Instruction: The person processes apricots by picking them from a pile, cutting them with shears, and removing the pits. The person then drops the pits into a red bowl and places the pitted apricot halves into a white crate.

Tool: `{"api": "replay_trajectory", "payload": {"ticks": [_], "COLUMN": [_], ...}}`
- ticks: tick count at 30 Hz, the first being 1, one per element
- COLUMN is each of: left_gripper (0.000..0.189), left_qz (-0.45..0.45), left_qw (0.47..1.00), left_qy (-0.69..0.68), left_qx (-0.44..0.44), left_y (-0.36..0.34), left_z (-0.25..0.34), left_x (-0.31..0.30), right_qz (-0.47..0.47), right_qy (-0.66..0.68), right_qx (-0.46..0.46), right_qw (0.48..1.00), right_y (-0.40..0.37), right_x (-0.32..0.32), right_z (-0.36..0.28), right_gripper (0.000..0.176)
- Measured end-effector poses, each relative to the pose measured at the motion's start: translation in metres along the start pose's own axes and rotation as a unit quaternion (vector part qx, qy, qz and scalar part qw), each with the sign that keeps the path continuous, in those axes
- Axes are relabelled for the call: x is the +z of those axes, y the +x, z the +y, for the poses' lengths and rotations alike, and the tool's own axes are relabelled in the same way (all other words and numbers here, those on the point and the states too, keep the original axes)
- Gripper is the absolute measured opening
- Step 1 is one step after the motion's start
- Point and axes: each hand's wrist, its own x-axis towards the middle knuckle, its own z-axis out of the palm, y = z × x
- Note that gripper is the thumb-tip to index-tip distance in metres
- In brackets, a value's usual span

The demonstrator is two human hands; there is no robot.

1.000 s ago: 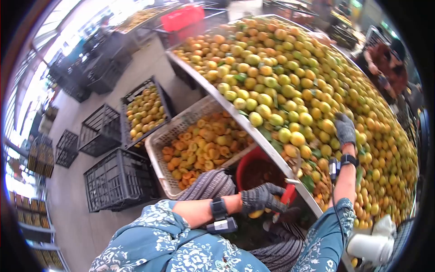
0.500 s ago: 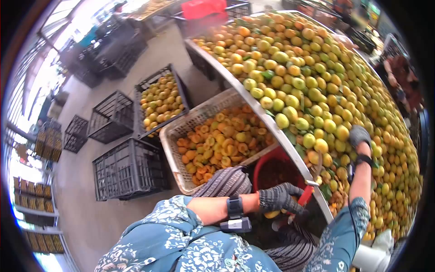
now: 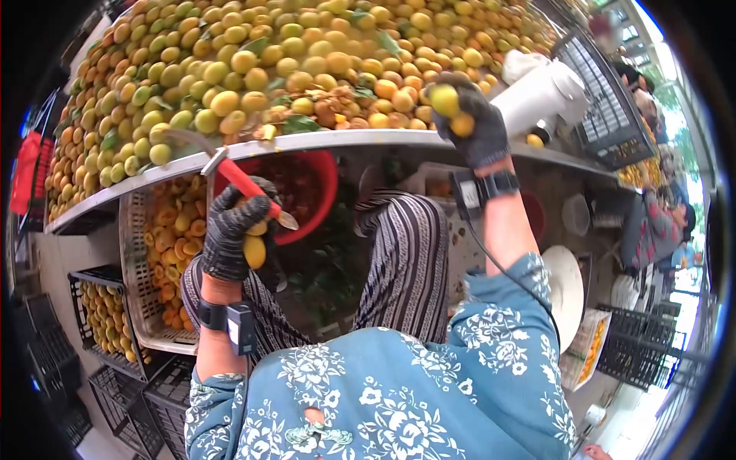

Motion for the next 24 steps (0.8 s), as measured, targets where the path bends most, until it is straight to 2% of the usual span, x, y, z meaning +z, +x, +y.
{"api": "replay_trajectory", "payload": {"ticks": [1, 2, 4, 8, 10, 11, 12, 13, 14, 16, 18, 19, 20, 21, 22, 24], "left_gripper": [0.034, 0.033, 0.032, 0.027, 0.025, 0.024, 0.024, 0.024, 0.023, 0.024, 0.023, 0.021, 0.020, 0.020, 0.020, 0.020], "left_qz": [-0.007, 0.000, -0.002, -0.006, -0.012, 0.001, 0.004, 0.010, 0.022, 0.006, 0.056, 0.050, 0.048, 0.033, 0.015, 0.018], "left_qw": [1.000, 1.000, 1.000, 0.999, 0.999, 0.998, 0.998, 0.999, 0.999, 0.999, 0.998, 0.998, 0.997, 0.998, 0.999, 0.999], "left_qy": [0.007, 0.013, 0.021, 0.027, 0.034, 0.042, 0.042, 0.036, 0.033, 0.038, 0.037, 0.038, 0.040, 0.032, 0.022, 0.008], "left_qx": [0.000, 0.007, 0.009, 0.023, -0.002, 0.048, 0.050, 0.037, 0.031, -0.005, 0.019, 0.026, 0.039, 0.043, 0.046, 0.047], "left_y": [0.000, 0.002, 0.002, 0.005, 0.005, 0.010, 0.010, 0.008, 0.009, 0.004, 0.001, 0.003, 0.005, 0.005, 0.005, 0.006], "left_z": [-0.001, -0.005, -0.009, -0.014, -0.016, -0.024, -0.024, -0.022, -0.023, -0.017, -0.016, -0.018, -0.019, -0.019, -0.017, -0.014], "left_x": [0.001, 0.002, 0.004, -0.002, -0.006, -0.009, -0.005, -0.002, -0.005, -0.005, 0.005, 0.002, -0.004, -0.008, -0.011, -0.014], "right_qz": [0.010, 0.063, 0.154, 0.273, 0.277, 0.325, 0.370, 0.275, 0.262, 0.289, 0.300, 0.321, 0.260, 0.239, 0.174, 0.154], "right_qy": [0.111, 0.069, -0.040, -0.098, -0.115, -0.164, -0.213, -0.184, -0.178, -0.138, -0.150, -0.176, -0.149, -0.133, -0.108, -0.147], "right_qx": [0.098, 0.119, 0.126, 0.146, 0.161, 0.148, 0.134, 0.181, 0.177, 0.175, 0.168, 0.164, 0.206, 0.198, 0.214, 0.195], "right_qw": [0.989, 0.988, 0.979, 0.946, 0.940, 0.920, 0.894, 0.926, 0.932, 0.931, 0.927, 0.916, 0.932, 0.941, 0.955, 0.957], "right_y": [-0.029, -0.057, -0.099, -0.140, -0.147, -0.149, -0.151, -0.154, -0.148, -0.149, -0.147, -0.144, -0.136, -0.127, -0.118, -0.095], "right_x": [-0.024, -0.051, -0.099, -0.153, -0.183, -0.201, -0.217, -0.230, -0.220, -0.194, -0.161, -0.164, -0.160, -0.159, -0.170, -0.142], "right_z": [-0.005, -0.005, -0.003, 0.007, 0.035, 0.059, 0.072, 0.072, 0.078, 0.061, 0.045, 0.051, 0.045, 0.050, 0.054, 0.045], "right_gripper": [0.043, 0.039, 0.041, 0.032, 0.034, 0.034, 0.035, 0.037, 0.037, 0.050, 0.048, 0.037, 0.029, 0.023, 0.024, 0.019]}}
